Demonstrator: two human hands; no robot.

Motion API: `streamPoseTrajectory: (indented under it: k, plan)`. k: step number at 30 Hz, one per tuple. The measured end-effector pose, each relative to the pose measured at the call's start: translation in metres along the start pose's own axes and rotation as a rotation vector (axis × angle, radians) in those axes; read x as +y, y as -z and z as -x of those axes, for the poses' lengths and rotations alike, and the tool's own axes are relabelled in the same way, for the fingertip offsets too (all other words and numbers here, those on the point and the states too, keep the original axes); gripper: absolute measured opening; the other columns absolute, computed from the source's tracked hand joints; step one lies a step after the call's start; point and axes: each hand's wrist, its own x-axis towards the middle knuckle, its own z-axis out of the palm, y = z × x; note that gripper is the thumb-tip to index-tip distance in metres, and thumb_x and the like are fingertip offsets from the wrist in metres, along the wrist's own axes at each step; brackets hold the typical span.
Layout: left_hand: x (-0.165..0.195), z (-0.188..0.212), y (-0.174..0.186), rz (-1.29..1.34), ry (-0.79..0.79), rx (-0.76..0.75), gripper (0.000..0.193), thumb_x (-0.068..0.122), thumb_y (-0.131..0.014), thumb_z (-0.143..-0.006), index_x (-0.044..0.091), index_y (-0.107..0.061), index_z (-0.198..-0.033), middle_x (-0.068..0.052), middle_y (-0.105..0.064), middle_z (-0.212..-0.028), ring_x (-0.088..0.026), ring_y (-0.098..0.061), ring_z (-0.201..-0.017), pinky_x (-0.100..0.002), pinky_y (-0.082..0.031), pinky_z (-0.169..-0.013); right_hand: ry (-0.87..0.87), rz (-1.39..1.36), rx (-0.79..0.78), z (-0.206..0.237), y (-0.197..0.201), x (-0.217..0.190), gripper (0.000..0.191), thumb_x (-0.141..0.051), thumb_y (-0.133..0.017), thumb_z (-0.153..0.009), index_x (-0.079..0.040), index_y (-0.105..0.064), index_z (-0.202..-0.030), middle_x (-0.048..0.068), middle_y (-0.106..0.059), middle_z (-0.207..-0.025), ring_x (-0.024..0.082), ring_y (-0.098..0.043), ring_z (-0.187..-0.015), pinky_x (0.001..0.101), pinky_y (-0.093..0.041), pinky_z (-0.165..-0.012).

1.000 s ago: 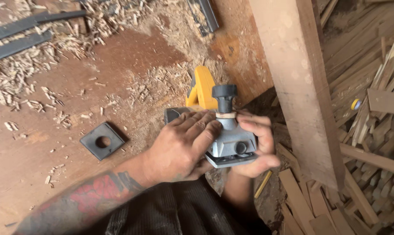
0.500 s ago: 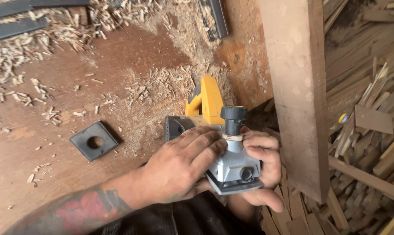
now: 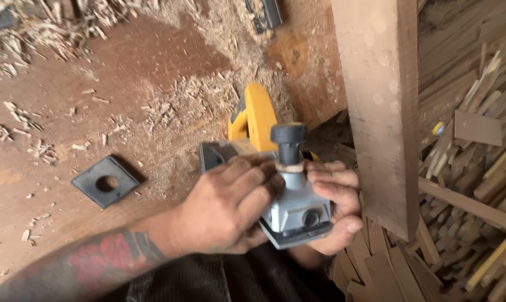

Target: The person assembles a yellow electric planer by attaching a base plate and securing a knob. They then use the planer to smooth the edge of a wooden plank on a workbench, generating wood shavings. The person adjusts the tool and continues planing the wood.

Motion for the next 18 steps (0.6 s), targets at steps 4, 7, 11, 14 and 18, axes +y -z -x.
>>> streamPoseTrajectory:
  k: [4,7,11,14,18]
  plan:
    - [0.001,0.000,0.002,0.003,0.018,-0.003,0.065,0.026,-0.084,-0.072,-0.010,-0.060,-0.121,-0.029,-0.065,-0.121,-0.045,-0.067,-0.115,-0.050,-0.055,-0.102,-0.017,-0.110,-0.083,-0.004,-0.001,0.002,0.074,-0.056,-0.020,-0.107,0.002,-0.064,-0.119,0.017,-0.062,-0.111,0.027,-0.064,-0.096,0.0389,-0.059,-0.088]
    - [0.006,0.004,0.000,0.006,0.035,0.006,0.068,0.023,-0.083,-0.071,-0.010,-0.059,-0.125,-0.029,-0.064,-0.124,-0.045,-0.066,-0.122,-0.052,-0.053,-0.110,0.053,-0.005,-0.075,-0.005,0.002,0.005,0.073,-0.057,-0.019,-0.108,0.000,-0.062,-0.118,0.018,-0.062,-0.110,0.028,-0.066,-0.095,0.0404,-0.059,-0.086]
    - [0.016,0.016,-0.004,-0.060,0.067,-0.005,0.069,0.023,-0.082,-0.071,-0.008,-0.058,-0.127,-0.028,-0.064,-0.126,-0.044,-0.064,-0.123,-0.058,-0.047,-0.112,0.139,0.065,-0.111,-0.002,0.005,0.005,0.071,-0.055,-0.019,-0.108,0.001,-0.063,-0.116,0.015,-0.064,-0.103,0.026,-0.063,-0.094,0.0415,-0.061,-0.082]
    - [0.021,0.025,-0.007,-0.055,0.075,-0.016,0.069,0.020,-0.081,-0.070,-0.009,-0.057,-0.128,-0.029,-0.063,-0.127,-0.045,-0.063,-0.125,-0.057,-0.047,-0.113,0.128,0.045,-0.139,0.004,0.007,-0.001,0.068,-0.053,-0.024,-0.107,0.002,-0.063,-0.114,0.017,-0.062,-0.104,0.029,-0.062,-0.096,0.0423,-0.060,-0.080]
    - [0.020,0.030,-0.011,-0.057,0.040,0.004,0.065,0.017,-0.079,-0.072,-0.010,-0.058,-0.127,-0.028,-0.063,-0.124,-0.045,-0.063,-0.122,-0.054,-0.050,-0.111,0.033,0.048,-0.127,0.008,0.008,-0.009,0.057,-0.046,-0.033,-0.106,0.002,-0.064,-0.108,0.019,-0.062,-0.102,0.028,-0.063,-0.090,0.0410,-0.055,-0.082]
